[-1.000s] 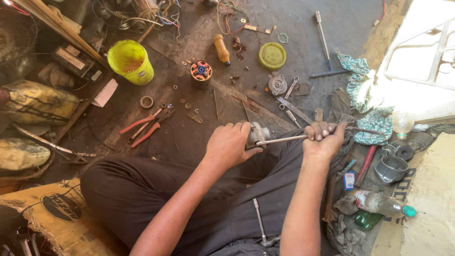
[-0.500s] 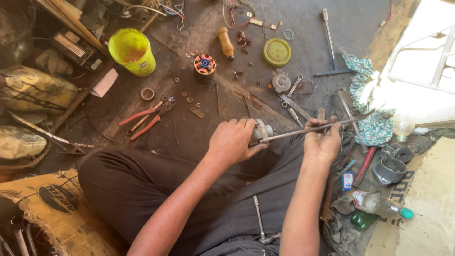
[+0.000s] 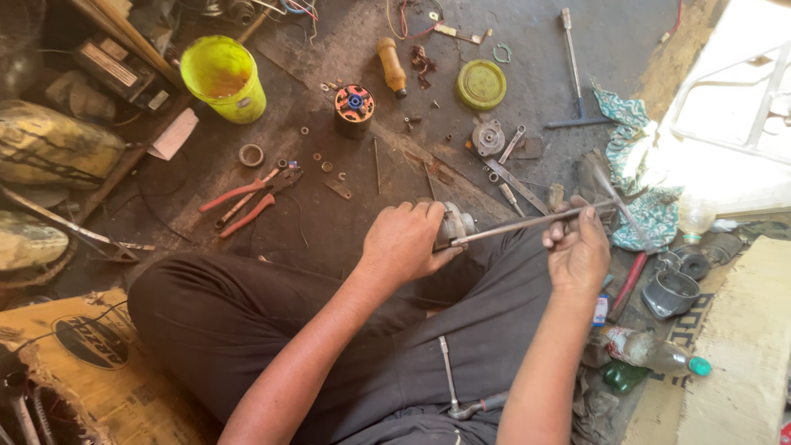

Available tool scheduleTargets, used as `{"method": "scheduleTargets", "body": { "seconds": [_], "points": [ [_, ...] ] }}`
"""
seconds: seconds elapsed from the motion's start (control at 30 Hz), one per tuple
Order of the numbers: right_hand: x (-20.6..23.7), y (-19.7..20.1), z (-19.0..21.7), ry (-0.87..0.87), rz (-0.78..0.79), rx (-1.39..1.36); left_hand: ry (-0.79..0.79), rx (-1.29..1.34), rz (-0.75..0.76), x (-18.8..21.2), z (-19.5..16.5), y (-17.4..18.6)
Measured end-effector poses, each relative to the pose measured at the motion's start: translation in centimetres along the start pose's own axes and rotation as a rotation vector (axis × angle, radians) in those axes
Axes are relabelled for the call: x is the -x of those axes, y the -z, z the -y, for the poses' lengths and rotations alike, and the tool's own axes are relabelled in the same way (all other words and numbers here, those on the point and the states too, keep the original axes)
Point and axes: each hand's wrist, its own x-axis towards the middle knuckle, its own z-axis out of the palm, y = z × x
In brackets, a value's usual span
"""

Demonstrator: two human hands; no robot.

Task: The person disassembles a small electrical component, likely a starter motor, using a wrench and screwdriver. They remove the cover, separate the rotor from the stator, and use a metal bar to adjust or remove a part from the housing.

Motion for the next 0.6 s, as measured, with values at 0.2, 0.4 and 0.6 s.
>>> {"method": "scheduleTargets", "body": {
  "seconds": [0.2, 0.4, 0.6],
  "points": [
    [-0.3, 0.6, -0.3, -0.029, 0.068, -0.027, -0.009, 0.004, 0.006, 0.0, -0.3, 0.5],
    [0.5, -0.9, -0.6, -0.081, -0.113, 0.249, -0.009, 0.024, -0.002, 0.0, -0.7, 0.4],
    [2.1, -2.3, 4.8, 0.149, -0.135, 1.179, -0.035, 0.034, -0.017, 0.2, -0.1, 0.0]
  ]
}}
